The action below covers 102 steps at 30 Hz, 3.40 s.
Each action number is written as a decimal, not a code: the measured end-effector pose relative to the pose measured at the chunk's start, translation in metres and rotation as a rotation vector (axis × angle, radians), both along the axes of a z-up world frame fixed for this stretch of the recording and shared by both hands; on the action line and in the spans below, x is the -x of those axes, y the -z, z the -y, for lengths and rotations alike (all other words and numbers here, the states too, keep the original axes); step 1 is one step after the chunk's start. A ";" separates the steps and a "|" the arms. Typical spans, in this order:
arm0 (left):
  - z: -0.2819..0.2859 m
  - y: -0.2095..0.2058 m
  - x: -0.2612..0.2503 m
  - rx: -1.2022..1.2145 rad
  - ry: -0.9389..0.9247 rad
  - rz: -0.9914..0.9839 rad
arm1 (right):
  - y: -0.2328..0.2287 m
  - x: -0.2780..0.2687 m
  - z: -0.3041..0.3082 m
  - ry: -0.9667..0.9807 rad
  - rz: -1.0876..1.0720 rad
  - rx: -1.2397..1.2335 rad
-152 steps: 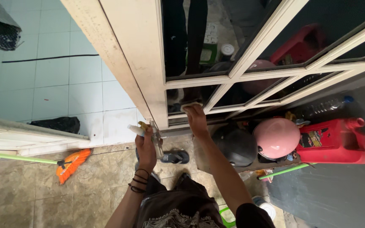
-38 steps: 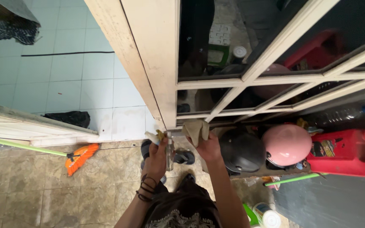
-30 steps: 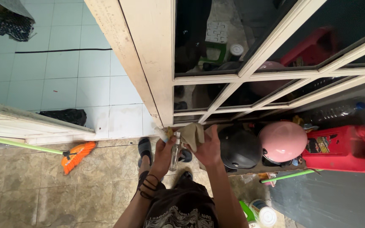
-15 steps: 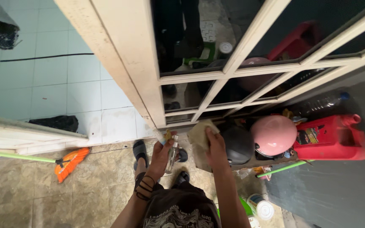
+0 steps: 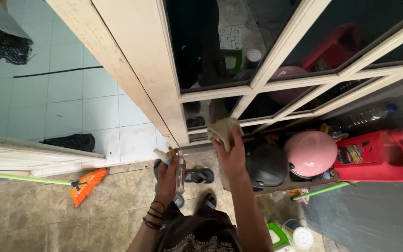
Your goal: The person sprays glass cleaner on a multi-pane glass door and wipes each pane with a cloth, moving systematically across the panes. The person holds the spray bottle in one hand and the cloth in the other, repeatedly spraying and wiping the glass surfaces.
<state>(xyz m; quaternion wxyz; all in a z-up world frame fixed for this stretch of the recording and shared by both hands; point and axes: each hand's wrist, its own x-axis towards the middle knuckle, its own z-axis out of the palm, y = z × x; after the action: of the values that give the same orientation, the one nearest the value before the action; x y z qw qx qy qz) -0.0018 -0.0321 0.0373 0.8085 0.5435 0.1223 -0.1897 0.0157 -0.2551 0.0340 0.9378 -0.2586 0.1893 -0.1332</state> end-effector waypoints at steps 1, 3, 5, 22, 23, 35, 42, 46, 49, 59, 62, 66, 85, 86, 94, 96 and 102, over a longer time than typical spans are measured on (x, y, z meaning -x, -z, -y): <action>-0.002 -0.003 -0.001 0.025 -0.004 0.037 | -0.004 -0.006 -0.001 -0.014 0.021 0.026; -0.006 -0.006 0.000 0.008 -0.005 0.030 | -0.008 -0.025 -0.001 0.058 0.103 0.117; -0.007 -0.009 -0.005 -0.005 -0.003 0.021 | -0.009 -0.042 0.000 0.162 0.153 0.205; -0.013 -0.013 -0.038 -0.110 0.050 0.010 | -0.004 -0.104 -0.028 0.984 -0.190 1.431; -0.014 -0.014 -0.042 -0.089 0.050 0.022 | -0.003 -0.102 -0.029 0.966 -0.131 1.442; -0.010 -0.020 -0.061 -0.053 0.047 0.044 | 0.012 -0.101 -0.023 1.003 -0.091 1.515; -0.006 -0.019 -0.070 -0.063 0.089 0.014 | -0.004 -0.096 -0.018 1.013 -0.059 1.556; -0.005 -0.015 -0.074 -0.069 0.093 0.024 | 0.009 -0.088 -0.005 0.916 0.023 1.576; -0.008 -0.014 -0.074 -0.079 0.076 0.029 | 0.034 -0.077 0.002 0.773 -0.180 1.581; 0.001 0.008 -0.060 0.005 0.076 -0.023 | 0.059 -0.062 0.016 0.589 -0.176 1.591; 0.005 0.012 -0.057 0.001 0.060 -0.022 | 0.025 -0.062 0.013 0.693 -0.178 1.581; 0.006 0.009 -0.047 -0.025 0.039 0.014 | -0.008 -0.072 0.017 0.859 -0.010 1.586; -0.001 -0.002 -0.040 -0.043 0.077 0.013 | 0.120 -0.062 0.027 0.250 -0.359 1.613; 0.000 -0.002 -0.042 -0.037 0.067 -0.005 | 0.103 -0.062 0.023 0.340 -0.304 1.606; 0.005 0.011 -0.043 0.059 0.056 0.072 | -0.031 -0.071 0.005 0.853 -0.006 1.479; 0.004 0.009 -0.046 -0.006 0.042 0.027 | -0.036 -0.073 0.005 0.823 -0.006 1.508; 0.001 0.003 -0.048 -0.033 0.038 0.014 | 0.029 -0.071 -0.004 0.630 -0.003 1.687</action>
<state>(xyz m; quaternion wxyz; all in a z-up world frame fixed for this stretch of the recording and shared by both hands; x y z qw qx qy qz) 0.0465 -0.0328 0.0347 0.7965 0.5602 0.1094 -0.1995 0.0864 -0.2515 0.0049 0.3560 -0.7974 0.0918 -0.4786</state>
